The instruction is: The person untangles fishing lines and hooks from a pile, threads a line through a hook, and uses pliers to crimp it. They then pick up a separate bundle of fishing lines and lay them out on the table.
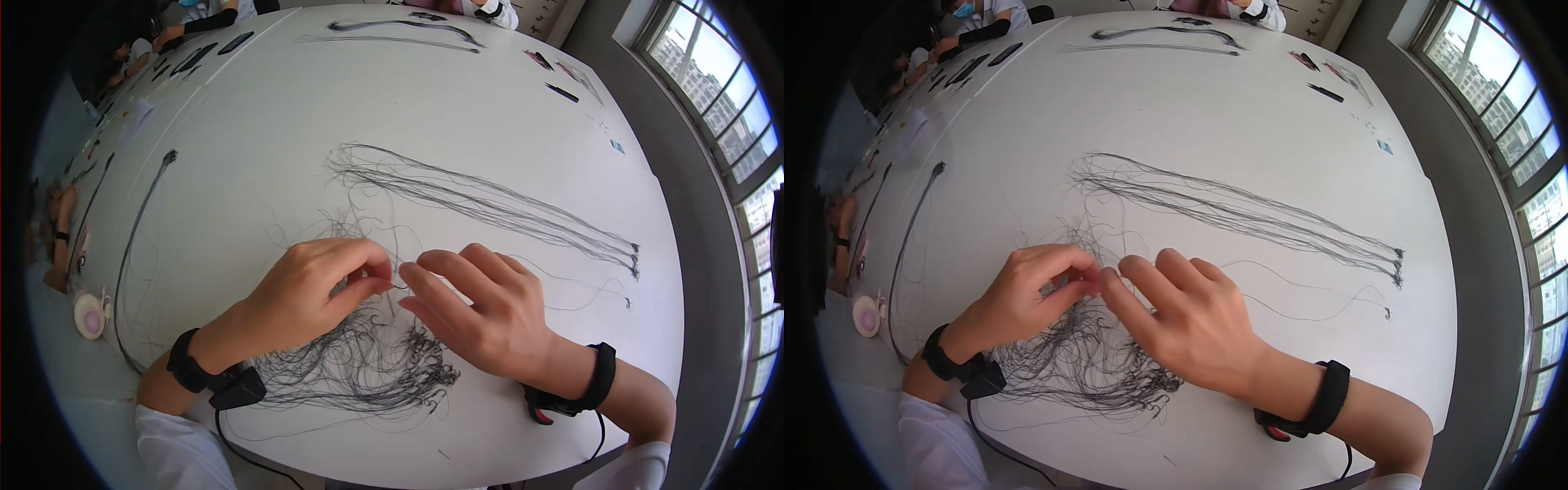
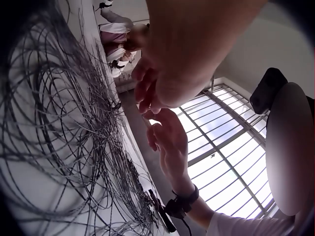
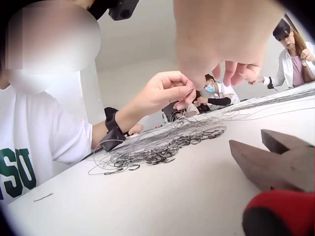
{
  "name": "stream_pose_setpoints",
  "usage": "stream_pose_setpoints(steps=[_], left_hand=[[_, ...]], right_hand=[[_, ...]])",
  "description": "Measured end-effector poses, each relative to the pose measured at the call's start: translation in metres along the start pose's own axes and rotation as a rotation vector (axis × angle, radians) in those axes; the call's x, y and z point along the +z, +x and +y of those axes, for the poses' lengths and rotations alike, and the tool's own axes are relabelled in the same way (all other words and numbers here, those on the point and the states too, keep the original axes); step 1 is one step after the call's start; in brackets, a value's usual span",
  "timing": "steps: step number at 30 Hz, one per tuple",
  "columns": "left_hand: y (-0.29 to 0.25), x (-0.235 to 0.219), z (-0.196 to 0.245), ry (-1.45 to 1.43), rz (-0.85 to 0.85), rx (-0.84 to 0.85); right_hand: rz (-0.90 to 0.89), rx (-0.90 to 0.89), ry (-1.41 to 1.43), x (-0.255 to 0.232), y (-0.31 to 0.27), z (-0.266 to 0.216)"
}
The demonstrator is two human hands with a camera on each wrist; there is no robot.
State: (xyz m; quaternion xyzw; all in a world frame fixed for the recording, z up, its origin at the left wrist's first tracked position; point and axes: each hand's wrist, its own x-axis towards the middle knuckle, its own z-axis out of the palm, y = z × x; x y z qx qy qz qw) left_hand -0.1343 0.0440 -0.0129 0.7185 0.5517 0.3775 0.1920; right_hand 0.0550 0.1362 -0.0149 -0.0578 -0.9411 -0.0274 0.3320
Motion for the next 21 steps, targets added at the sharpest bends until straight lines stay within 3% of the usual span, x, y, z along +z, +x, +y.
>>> stream_pose_setpoints(steps=[1,3,6,8,13,15,19,21], left_hand=[[0.001,0.0,0.003,-0.036,-0.022,0.035],[0.0,-0.002,0.007,0.007,-0.022,-0.074],[-0.001,0.001,0.006,-0.016,-0.026,-0.111],[-0.003,0.003,0.006,-0.029,-0.034,-0.118],[-0.005,0.005,0.003,-0.162,-0.01,-0.214],[-0.006,0.005,0.005,-0.207,-0.031,-0.255],[-0.004,0.003,0.007,0.022,-0.053,-0.174],[-0.005,0.002,0.004,0.094,-0.092,-0.164]], right_hand=[[0.015,-0.015,0.007,0.002,-0.001,-0.001],[0.021,-0.006,-0.009,0.002,-0.003,-0.002],[-0.033,0.006,0.036,0.005,-0.005,-0.005],[0.055,-0.039,0.129,0.007,-0.005,-0.004],[0.077,0.004,0.209,0.012,-0.007,-0.005],[0.095,0.074,0.36,0.015,-0.008,-0.007],[0.045,0.199,0.376,0.008,-0.006,-0.007],[0.056,0.407,0.602,0.001,-0.004,-0.008]])
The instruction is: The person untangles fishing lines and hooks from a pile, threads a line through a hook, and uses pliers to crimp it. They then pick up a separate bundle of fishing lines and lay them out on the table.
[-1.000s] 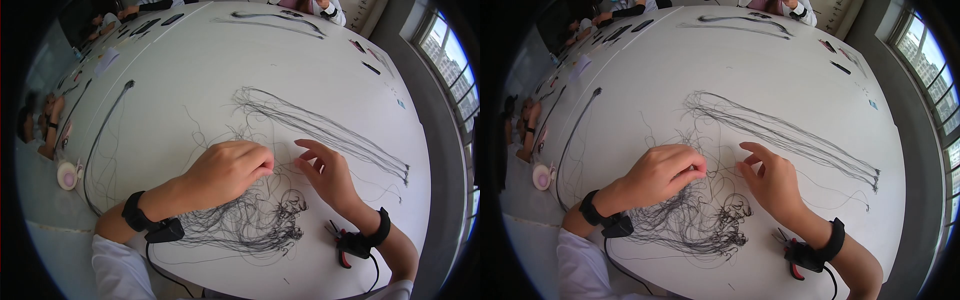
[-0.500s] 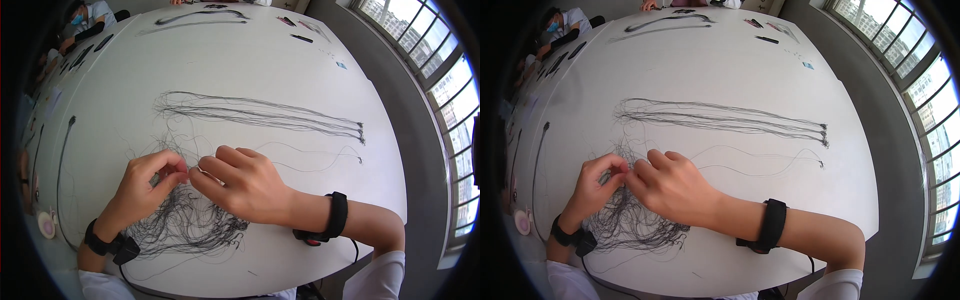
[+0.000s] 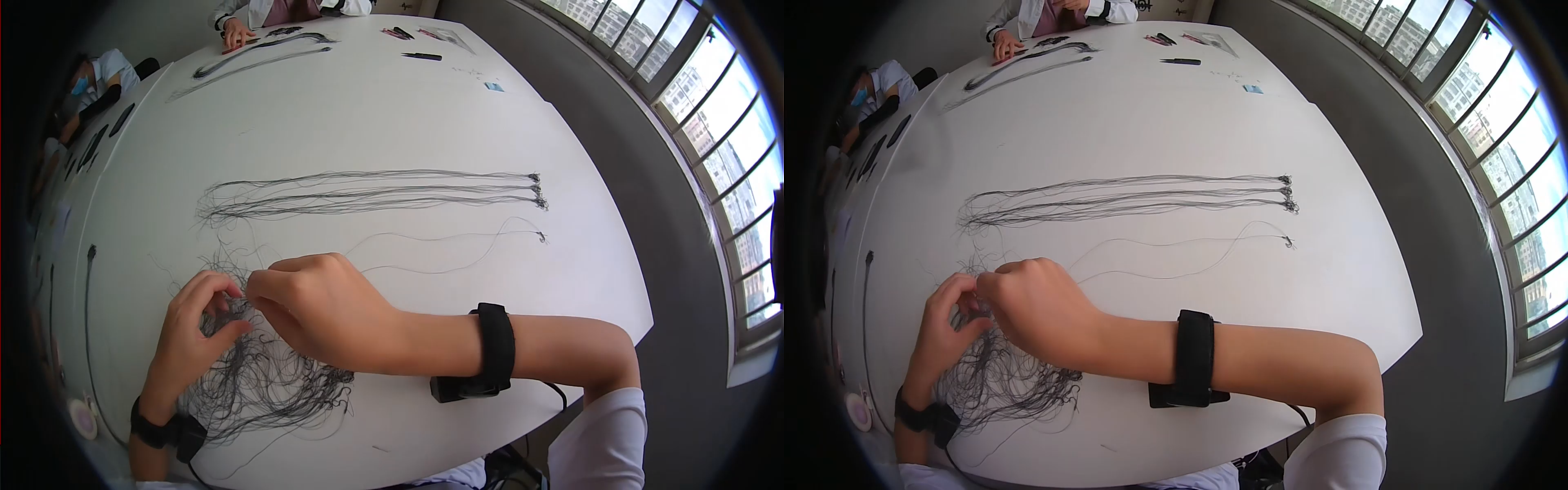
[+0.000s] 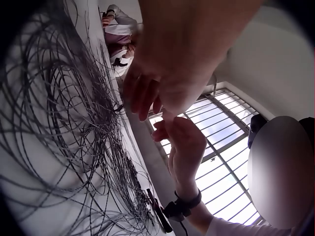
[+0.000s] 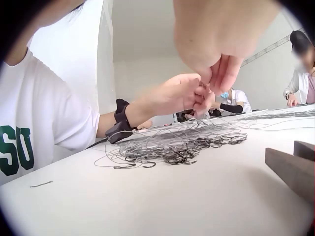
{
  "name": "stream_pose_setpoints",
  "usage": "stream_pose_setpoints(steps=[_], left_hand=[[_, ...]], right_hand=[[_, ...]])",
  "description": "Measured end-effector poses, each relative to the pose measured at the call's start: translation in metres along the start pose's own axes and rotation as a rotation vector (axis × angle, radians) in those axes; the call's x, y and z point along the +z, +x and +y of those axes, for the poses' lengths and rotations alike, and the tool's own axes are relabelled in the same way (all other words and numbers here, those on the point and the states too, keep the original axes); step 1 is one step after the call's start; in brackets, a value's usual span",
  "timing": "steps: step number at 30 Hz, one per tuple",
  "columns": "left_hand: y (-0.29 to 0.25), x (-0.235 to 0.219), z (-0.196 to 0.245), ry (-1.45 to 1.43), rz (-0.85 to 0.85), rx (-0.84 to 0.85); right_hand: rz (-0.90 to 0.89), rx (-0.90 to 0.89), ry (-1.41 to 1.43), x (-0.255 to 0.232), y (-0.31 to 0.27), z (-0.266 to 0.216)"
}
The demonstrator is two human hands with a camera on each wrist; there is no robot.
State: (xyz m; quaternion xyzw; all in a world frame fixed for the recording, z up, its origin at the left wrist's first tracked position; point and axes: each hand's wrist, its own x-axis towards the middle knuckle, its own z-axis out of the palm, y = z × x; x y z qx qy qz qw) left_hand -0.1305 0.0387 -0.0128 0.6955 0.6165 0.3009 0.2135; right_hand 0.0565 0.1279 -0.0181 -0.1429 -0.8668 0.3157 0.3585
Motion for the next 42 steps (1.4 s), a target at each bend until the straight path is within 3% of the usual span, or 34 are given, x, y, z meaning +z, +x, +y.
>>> stream_pose_setpoints(steps=[10,15,20,25,31,42], left_hand=[[-0.008,0.001,-0.024,0.21,0.066,-0.014],[-0.011,-0.001,-0.031,0.191,0.084,-0.013],[-0.013,-0.005,-0.039,0.276,0.082,0.0],[-0.013,-0.004,-0.04,0.298,0.096,0.022],[-0.015,-0.006,-0.044,0.34,0.114,-0.003],[-0.019,-0.012,-0.042,0.231,0.093,-0.047]], right_hand=[[0.006,0.392,0.113,-0.047,-0.028,-0.002],[0.076,0.682,0.367,-0.081,-0.045,0.008],[0.118,0.831,0.443,-0.119,-0.074,0.018],[0.194,0.887,0.45,-0.15,-0.109,0.032],[0.275,0.926,0.531,-0.153,-0.117,0.032],[0.379,0.918,0.271,-0.154,-0.125,0.026]])
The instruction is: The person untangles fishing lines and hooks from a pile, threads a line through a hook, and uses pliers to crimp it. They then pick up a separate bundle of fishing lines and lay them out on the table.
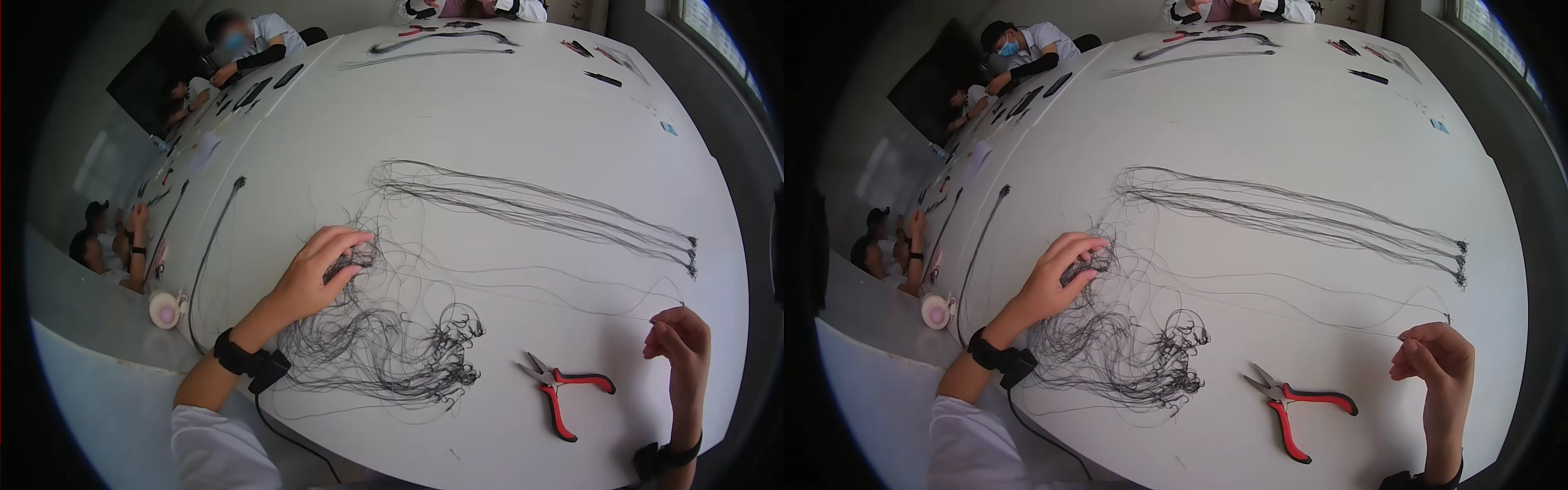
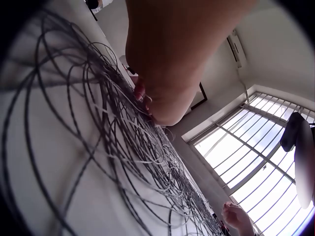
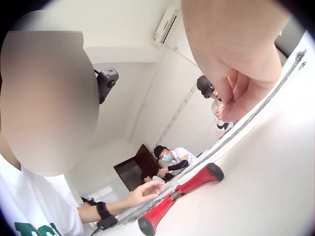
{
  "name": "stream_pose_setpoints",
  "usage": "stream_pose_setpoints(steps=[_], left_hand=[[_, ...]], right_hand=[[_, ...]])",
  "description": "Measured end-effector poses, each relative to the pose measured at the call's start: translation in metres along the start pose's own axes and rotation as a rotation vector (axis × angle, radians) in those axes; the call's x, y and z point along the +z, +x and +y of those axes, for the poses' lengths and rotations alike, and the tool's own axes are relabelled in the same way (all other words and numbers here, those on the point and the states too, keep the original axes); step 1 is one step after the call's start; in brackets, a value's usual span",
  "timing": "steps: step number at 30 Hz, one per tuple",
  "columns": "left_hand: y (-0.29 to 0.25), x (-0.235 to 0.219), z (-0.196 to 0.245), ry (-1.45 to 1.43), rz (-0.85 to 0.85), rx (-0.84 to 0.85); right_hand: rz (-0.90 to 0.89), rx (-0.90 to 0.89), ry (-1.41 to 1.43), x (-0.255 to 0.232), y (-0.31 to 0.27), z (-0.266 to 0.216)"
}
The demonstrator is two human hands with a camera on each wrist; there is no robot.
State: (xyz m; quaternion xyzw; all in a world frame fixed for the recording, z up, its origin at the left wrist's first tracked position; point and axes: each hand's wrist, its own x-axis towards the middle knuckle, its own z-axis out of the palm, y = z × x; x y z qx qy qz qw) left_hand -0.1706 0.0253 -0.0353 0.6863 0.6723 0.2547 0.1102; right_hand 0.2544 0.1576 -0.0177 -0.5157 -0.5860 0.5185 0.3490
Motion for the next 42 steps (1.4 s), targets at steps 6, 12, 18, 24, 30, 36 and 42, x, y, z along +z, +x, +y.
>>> stream_pose_setpoints(steps=[6,12,18,24,30,36,42], left_hand=[[-0.001,-0.001,-0.004,-0.052,0.031,-0.009],[-0.001,-0.001,-0.01,-0.035,0.018,0.061],[-0.002,0.0,-0.011,-0.049,0.049,0.047],[-0.002,0.0,-0.012,-0.066,0.042,0.024],[-0.003,0.0,-0.015,-0.115,0.062,0.038],[-0.005,-0.001,-0.015,-0.104,0.089,-0.02],[-0.006,0.0,-0.021,-0.044,0.114,0.045]], right_hand=[[0.056,-0.006,-0.014,-0.018,-0.004,0.009],[0.184,-0.076,0.06,-0.036,-0.003,0.015],[0.282,-0.12,0.111,-0.056,-0.009,0.022],[0.337,-0.128,0.129,-0.075,-0.01,0.037],[0.249,-0.106,0.109,-0.068,-0.017,0.032],[0.388,-0.107,0.108,-0.073,-0.018,0.035],[0.481,-0.121,0.139,-0.085,-0.021,0.03]])
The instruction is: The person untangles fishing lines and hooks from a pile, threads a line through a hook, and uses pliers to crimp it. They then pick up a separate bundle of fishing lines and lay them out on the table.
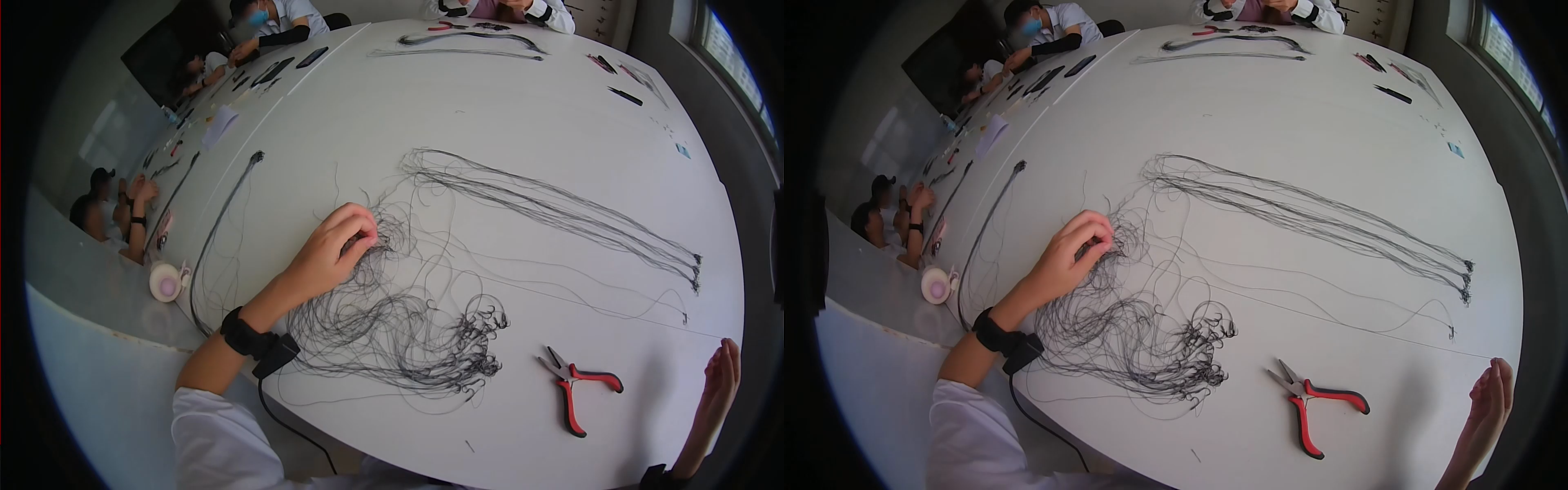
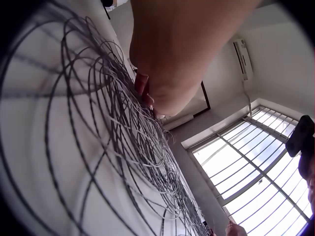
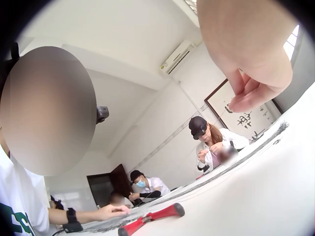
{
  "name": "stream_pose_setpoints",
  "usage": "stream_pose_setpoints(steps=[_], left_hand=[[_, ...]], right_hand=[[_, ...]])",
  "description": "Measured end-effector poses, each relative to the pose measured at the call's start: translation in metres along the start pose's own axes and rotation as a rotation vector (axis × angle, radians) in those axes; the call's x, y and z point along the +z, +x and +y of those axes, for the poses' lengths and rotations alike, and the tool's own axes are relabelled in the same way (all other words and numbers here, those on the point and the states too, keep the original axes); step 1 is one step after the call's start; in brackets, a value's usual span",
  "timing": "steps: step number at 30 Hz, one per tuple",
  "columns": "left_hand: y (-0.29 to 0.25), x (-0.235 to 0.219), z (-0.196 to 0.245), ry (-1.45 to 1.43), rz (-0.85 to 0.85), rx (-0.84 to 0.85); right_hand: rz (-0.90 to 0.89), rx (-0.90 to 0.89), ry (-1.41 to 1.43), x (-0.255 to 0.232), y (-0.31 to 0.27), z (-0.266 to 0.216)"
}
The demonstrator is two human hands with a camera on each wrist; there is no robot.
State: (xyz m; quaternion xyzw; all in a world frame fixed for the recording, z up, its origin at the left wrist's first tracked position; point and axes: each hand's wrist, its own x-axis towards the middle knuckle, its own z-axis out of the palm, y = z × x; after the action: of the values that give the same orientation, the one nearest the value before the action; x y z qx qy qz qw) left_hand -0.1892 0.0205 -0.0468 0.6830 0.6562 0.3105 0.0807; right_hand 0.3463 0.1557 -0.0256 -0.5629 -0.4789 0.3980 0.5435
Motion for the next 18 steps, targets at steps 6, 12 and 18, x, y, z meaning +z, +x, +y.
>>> stream_pose_setpoints(steps=[6,12,18], left_hand=[[-0.002,-0.002,-0.001,-0.011,-0.024,-0.058],[-0.001,-0.003,0.012,0.008,-0.041,-0.026],[-0.005,-0.002,-0.003,-0.036,-0.03,-0.006]], right_hand=[[-0.017,0.032,0.055,-0.01,0.002,0.005],[-0.146,0.017,0.005,-0.017,0.003,0.004],[0.025,-0.048,0.067,-0.048,0.02,-0.001]])
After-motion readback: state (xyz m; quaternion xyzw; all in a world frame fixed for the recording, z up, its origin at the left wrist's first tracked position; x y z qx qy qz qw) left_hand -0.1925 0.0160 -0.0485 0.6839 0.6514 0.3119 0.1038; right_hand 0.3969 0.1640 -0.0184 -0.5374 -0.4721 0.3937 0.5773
